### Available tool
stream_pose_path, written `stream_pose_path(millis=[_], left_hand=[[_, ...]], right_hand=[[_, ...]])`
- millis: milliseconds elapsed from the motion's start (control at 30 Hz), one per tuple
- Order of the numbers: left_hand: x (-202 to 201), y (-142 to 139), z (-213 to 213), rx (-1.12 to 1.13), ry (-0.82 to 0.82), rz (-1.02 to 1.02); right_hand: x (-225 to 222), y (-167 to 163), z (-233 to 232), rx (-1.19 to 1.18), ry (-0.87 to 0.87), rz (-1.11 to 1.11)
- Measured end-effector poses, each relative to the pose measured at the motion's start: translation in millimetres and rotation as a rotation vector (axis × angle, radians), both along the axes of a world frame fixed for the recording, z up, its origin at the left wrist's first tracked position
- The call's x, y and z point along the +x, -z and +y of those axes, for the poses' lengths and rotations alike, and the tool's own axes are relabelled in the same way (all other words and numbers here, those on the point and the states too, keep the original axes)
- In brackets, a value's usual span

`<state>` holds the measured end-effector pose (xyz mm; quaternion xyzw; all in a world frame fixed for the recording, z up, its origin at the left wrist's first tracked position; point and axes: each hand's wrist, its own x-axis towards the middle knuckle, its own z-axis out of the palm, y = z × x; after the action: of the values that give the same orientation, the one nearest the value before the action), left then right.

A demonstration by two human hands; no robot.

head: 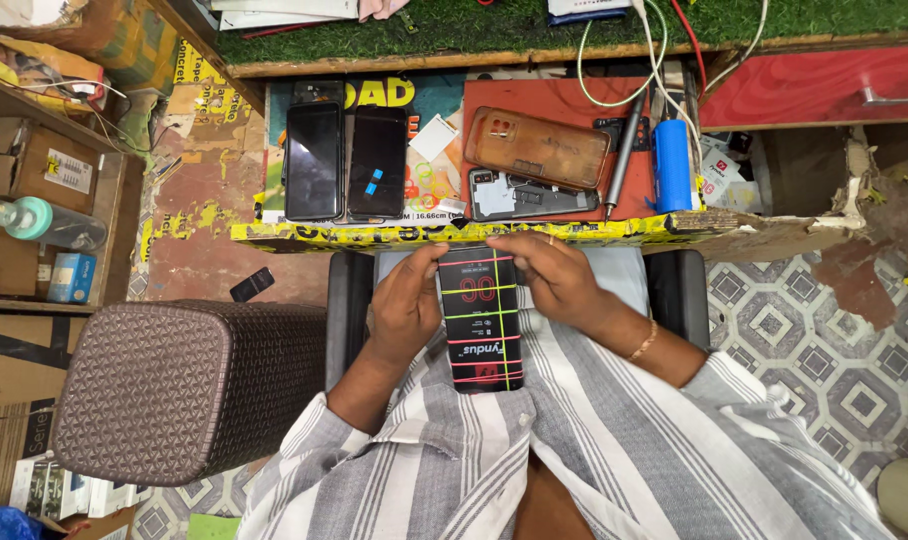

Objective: The person uses a metal prying tool to separate the screen from a smartphone chassis, then applies adhesive to the back of the screen. The person secures the screen to the chassis with multiple rubber bands and places the phone on the workbench.

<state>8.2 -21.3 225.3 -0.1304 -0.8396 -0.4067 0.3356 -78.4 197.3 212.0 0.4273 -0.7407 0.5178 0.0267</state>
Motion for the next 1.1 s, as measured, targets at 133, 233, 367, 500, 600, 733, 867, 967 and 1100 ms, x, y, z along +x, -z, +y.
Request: stream_pose_path(millis=[133, 233, 367, 500, 600, 733, 867, 967, 1100], left_hand=[[5, -5, -15, -0.13, 0.136, -0.118], [9, -6, -21, -0.203, 0.232, -0.166], [10, -8, -23, -0.218, 0.236, -0.19], [10, -8, -17, -0.23, 0.183, -0.107], [11, -7, -11, -0.194, 0.137, -0.064], [11, -5, -10, -0.172, 0.153, -0.058], [11, -2, -10, -0.17, 0.142, -0.061], [12, 3, -11, -0.155, 0.127, -0.068], [15, 14, -8, -0.022, 0.123, -0.109]], right_hand=[[-9, -18, 13, 0.055, -0.195, 0.125], [-6, -23, 14, 0.12, -0.188, 0.197], [-3, -25, 9, 0.092, -0.18, 0.215], [-3, -24, 8, 0.086, -0.162, 0.237], [-2, -21, 6, 0.046, -0.157, 0.228], [1, -17, 5, 0.037, -0.116, 0.233], [2, -9, 7, 0.033, -0.11, 0.214], [4, -1, 8, 0.021, -0.086, 0.183], [9, 10, 10, -0.02, -0.133, -0.259]])
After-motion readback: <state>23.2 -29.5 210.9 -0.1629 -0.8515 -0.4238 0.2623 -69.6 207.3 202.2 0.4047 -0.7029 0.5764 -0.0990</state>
